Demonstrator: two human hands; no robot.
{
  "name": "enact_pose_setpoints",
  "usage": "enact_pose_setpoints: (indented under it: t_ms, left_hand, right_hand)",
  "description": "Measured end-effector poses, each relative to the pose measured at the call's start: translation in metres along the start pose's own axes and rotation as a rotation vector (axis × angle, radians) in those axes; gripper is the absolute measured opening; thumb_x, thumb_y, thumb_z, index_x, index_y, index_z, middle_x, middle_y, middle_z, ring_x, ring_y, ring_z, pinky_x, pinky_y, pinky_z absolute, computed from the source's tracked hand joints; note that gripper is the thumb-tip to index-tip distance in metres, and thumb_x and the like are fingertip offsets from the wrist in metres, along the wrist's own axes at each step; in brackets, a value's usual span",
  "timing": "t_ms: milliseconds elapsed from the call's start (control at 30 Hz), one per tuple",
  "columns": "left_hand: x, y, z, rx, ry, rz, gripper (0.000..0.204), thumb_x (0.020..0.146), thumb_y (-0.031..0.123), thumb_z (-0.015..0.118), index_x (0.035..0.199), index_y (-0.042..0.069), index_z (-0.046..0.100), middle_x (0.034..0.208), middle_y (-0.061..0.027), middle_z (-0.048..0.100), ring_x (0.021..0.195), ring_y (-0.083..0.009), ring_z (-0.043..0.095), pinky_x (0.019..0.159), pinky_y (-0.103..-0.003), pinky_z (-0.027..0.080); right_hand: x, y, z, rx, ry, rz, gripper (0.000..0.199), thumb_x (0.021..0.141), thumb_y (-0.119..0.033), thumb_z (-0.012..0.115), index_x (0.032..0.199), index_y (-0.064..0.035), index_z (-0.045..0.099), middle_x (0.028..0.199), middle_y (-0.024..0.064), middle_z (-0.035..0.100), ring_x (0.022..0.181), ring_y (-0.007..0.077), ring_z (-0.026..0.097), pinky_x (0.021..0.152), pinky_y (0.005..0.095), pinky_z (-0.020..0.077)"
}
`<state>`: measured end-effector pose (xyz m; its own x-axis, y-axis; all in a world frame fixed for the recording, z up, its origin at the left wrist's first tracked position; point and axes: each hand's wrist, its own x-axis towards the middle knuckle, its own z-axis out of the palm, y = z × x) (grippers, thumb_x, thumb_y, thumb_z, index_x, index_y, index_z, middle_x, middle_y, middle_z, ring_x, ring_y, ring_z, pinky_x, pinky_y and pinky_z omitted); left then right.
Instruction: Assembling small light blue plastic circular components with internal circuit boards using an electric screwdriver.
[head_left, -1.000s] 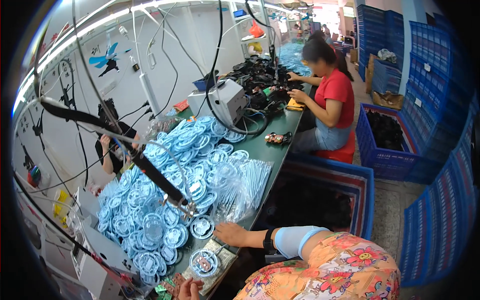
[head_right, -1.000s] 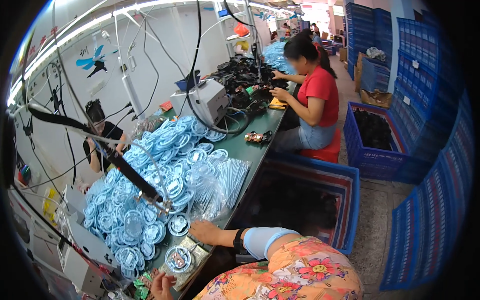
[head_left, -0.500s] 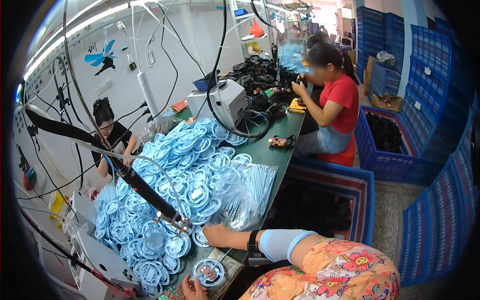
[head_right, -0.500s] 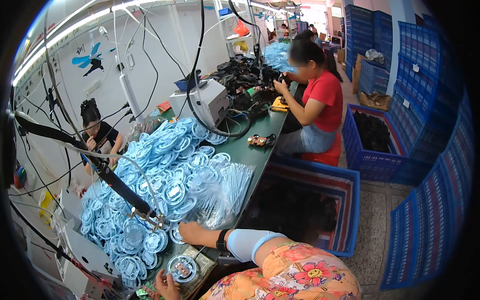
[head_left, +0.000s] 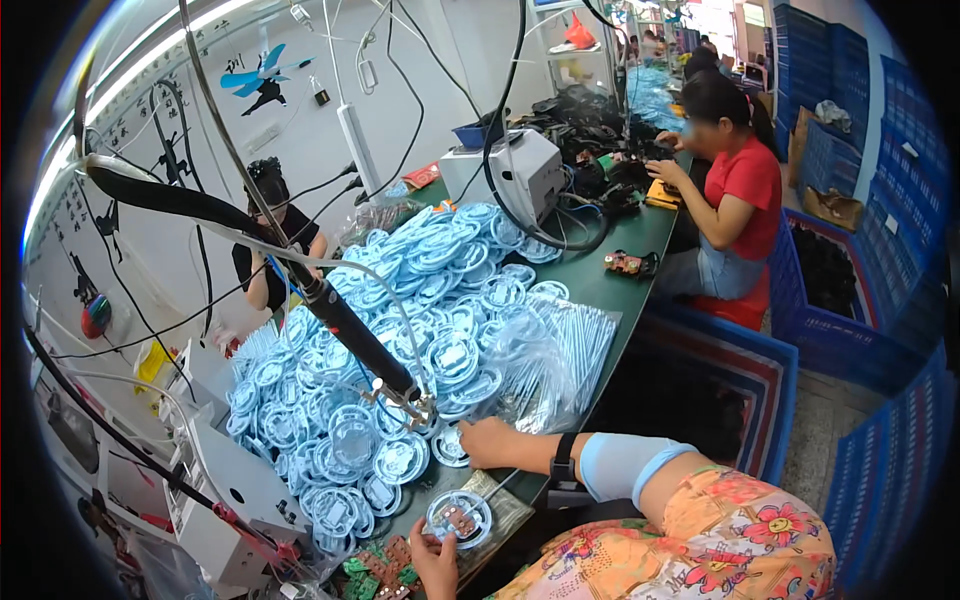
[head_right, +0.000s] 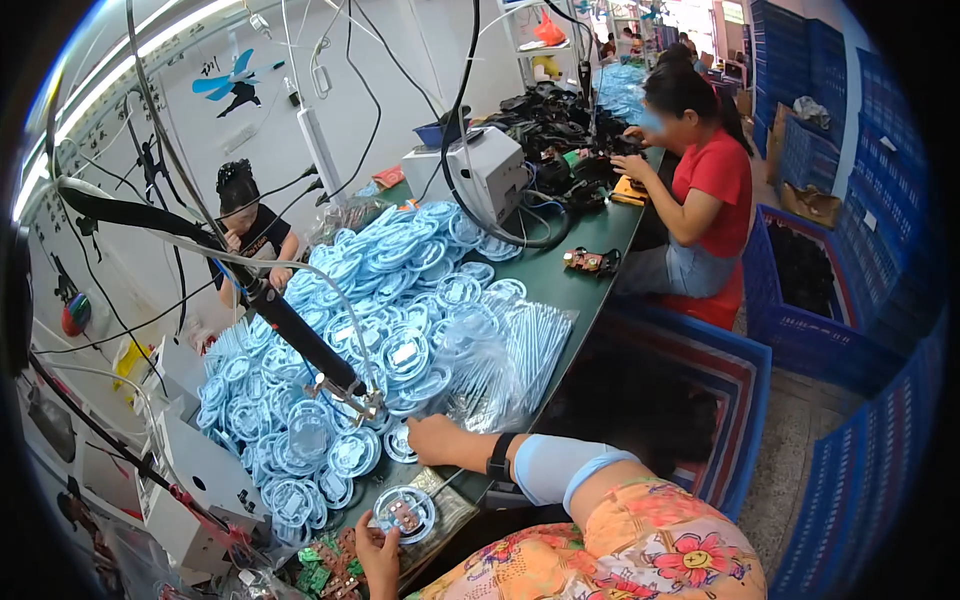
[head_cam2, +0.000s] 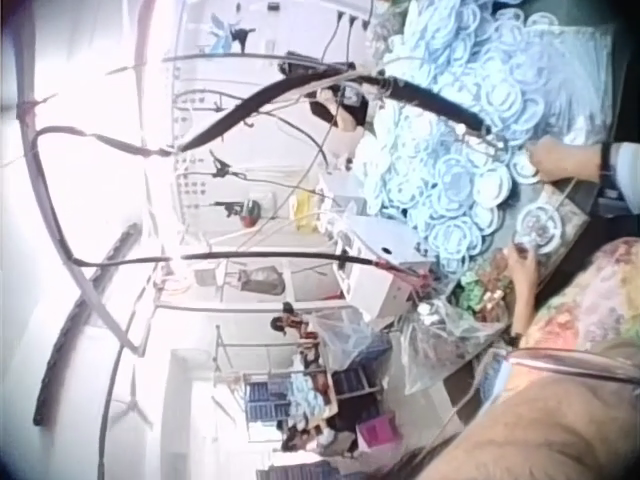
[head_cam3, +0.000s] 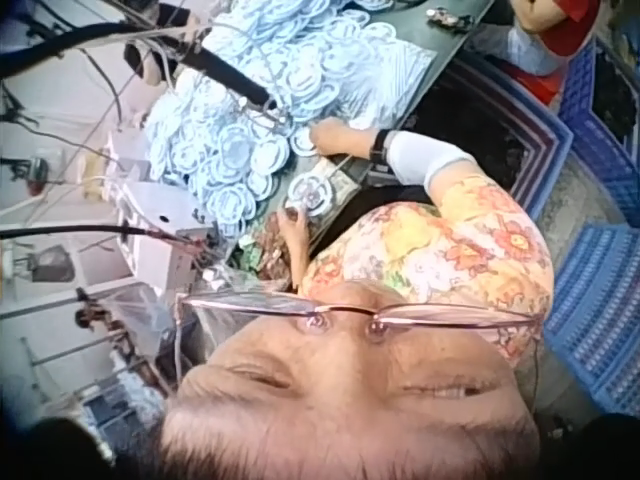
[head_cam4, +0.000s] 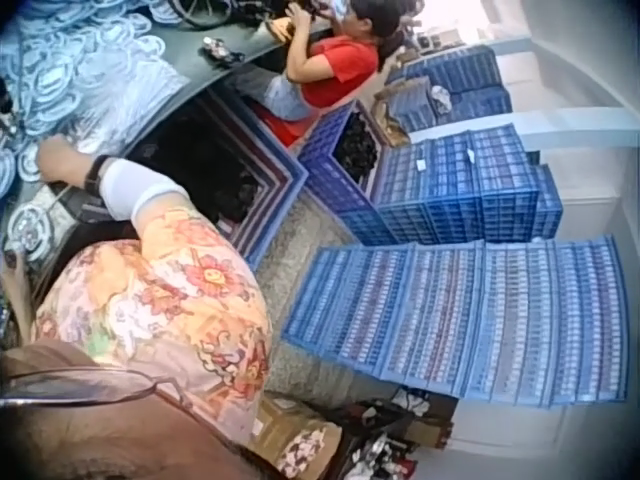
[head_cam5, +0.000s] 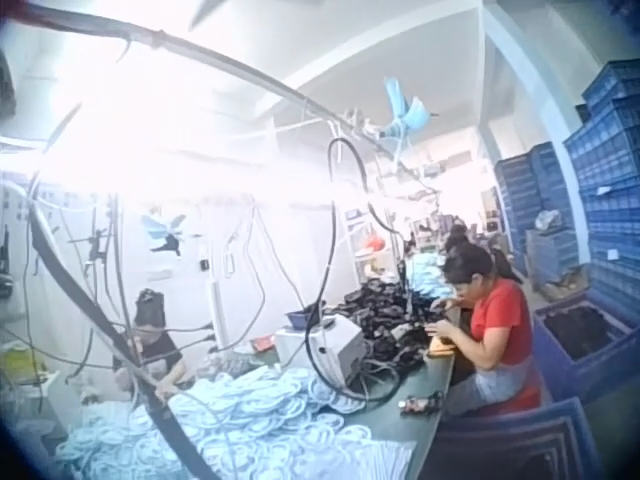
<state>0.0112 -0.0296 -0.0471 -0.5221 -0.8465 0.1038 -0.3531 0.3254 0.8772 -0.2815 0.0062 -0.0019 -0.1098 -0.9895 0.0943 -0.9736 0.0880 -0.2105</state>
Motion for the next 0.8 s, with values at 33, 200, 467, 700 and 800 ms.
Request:
enact_pose_setpoints:
  t_ms: [33, 200, 467, 700, 800]
  left_hand:
    - [-0.002, -0.008, -0.003, -0.006, 0.019, -0.005, 0.056, 0.081, 0.003, 0.071, 0.133, 0.0, 0.05, 0.083, -0.0013, 0.052, 0.066, -0.0068, 0.05, 0.056, -0.021, 0.041]
    - [-0.018, 0.019, -0.018, 0.187, -0.025, -0.06, 0.051, 0.087, 0.008, 0.07, 0.132, -0.003, 0.05, 0.103, -0.0152, 0.063, 0.087, -0.0224, 0.059, 0.077, -0.033, 0.049]
    - [-0.014, 0.011, -0.014, 0.225, -0.011, -0.037, 0.053, 0.086, 0.006, 0.071, 0.133, -0.005, 0.049, 0.107, -0.0173, 0.061, 0.091, -0.0248, 0.058, 0.081, -0.034, 0.048]
    - [-0.023, 0.036, -0.02, 0.225, -0.019, 0.018, 0.052, 0.087, 0.004, 0.068, 0.134, -0.005, 0.047, 0.102, -0.0168, 0.062, 0.088, -0.0237, 0.057, 0.078, -0.035, 0.048]
    - [-0.022, -0.004, -0.022, 0.18, -0.017, -0.038, 0.05, 0.088, 0.003, 0.066, 0.134, -0.005, 0.047, 0.099, -0.016, 0.062, 0.086, -0.0236, 0.056, 0.078, -0.035, 0.047]
  right_hand:
    - [0.001, 0.001, 0.003, -0.031, 0.05, -0.037, 0.025, 0.073, -0.023, 0.07, 0.078, 0.0008, 0.07, 0.1, 0.0179, 0.062, 0.07, 0.0336, 0.069, 0.055, 0.044, 0.0552]
    - [-0.001, -0.001, 0.011, -0.164, 0.173, -0.286, 0.018, 0.073, -0.019, 0.064, 0.074, -0.001, 0.066, 0.086, 0.0133, 0.059, 0.06, 0.0271, 0.064, 0.048, 0.0391, 0.0517]
    - [-0.035, 0.01, -0.031, 0.016, 0.51, -0.323, 0.014, 0.08, -0.015, 0.061, 0.085, -0.002, 0.058, 0.084, 0.0106, 0.054, 0.071, 0.026, 0.063, 0.057, 0.0373, 0.0518]
    - [-0.082, -0.023, -0.027, 0.729, 0.391, -0.043, 0.017, 0.09, -0.017, 0.055, 0.093, 0.0005, 0.055, 0.084, 0.0191, 0.06, 0.081, 0.0421, 0.061, 0.069, 0.0465, 0.0486]
    - [-0.084, -0.036, -0.034, 0.759, 0.299, -0.025, 0.022, 0.091, -0.021, 0.055, 0.096, 0.0001, 0.056, 0.081, 0.0214, 0.061, 0.079, 0.041, 0.062, 0.069, 0.0449, 0.0483]
